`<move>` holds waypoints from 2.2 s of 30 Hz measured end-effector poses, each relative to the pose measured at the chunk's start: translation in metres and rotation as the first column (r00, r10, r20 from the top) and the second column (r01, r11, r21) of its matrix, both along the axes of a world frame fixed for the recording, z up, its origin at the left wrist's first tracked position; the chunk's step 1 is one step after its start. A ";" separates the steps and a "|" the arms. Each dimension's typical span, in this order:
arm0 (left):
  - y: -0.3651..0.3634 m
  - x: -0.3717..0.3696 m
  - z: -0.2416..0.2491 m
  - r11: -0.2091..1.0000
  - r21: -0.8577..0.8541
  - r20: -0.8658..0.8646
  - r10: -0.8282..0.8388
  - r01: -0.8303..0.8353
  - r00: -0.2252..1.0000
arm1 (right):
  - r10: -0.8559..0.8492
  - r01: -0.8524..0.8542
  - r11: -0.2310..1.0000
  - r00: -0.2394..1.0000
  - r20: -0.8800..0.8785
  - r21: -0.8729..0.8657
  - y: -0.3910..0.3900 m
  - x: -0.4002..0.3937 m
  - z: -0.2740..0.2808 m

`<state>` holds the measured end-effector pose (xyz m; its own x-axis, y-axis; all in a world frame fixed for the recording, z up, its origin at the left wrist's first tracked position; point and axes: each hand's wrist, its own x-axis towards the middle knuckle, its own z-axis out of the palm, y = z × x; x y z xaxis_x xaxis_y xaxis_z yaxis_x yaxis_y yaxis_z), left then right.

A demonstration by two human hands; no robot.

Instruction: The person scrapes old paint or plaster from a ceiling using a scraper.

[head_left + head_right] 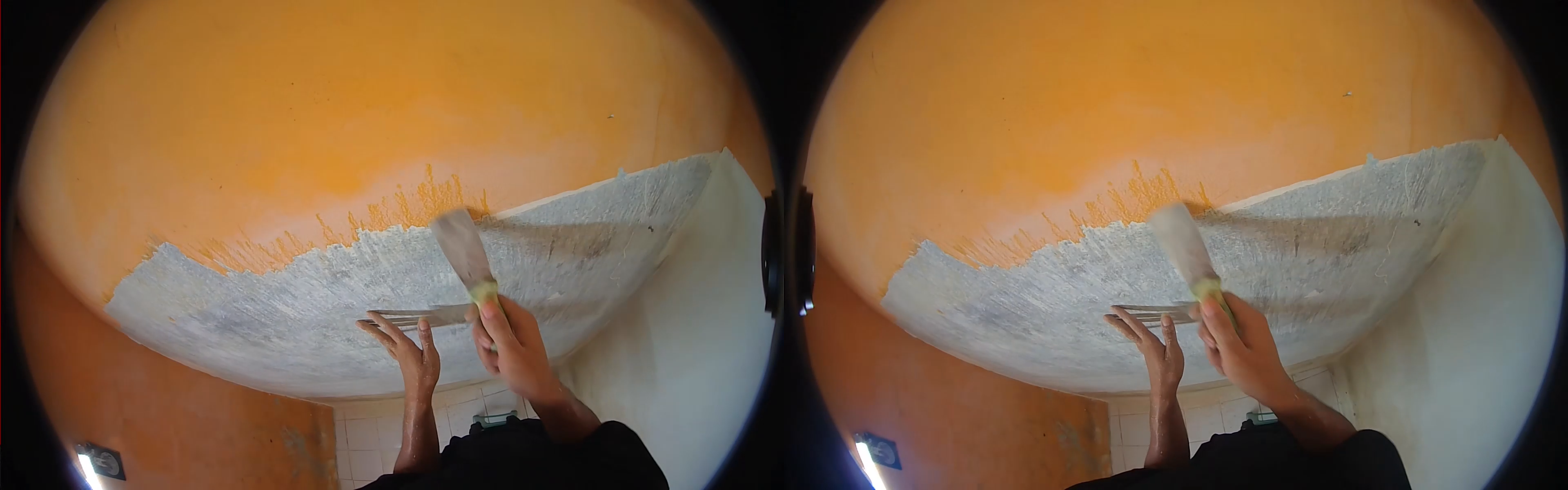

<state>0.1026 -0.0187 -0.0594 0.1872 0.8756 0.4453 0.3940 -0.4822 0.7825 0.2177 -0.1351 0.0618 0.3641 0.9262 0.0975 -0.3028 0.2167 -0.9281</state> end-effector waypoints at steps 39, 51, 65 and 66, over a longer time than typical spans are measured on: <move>0.024 0.006 -0.038 0.997 0.015 -0.206 0.077 -0.076 0.975 | -0.542 0.433 0.790 0.159 0.825 0.435 0.003 0.011 -0.033; 0.026 0.002 -0.041 0.997 0.039 -0.248 0.072 -0.064 0.966 | -0.438 0.425 0.842 0.181 0.881 0.332 -0.005 0.002 -0.010; 0.032 0.004 -0.049 0.995 0.070 -0.211 0.083 -0.070 0.974 | -0.425 0.437 0.851 0.247 0.871 0.291 -0.010 -0.003 0.005; 0.033 0.004 -0.050 0.993 0.098 -0.230 0.090 -0.069 0.969 | -0.429 0.445 0.845 0.238 0.871 0.295 -0.011 0.000 -0.004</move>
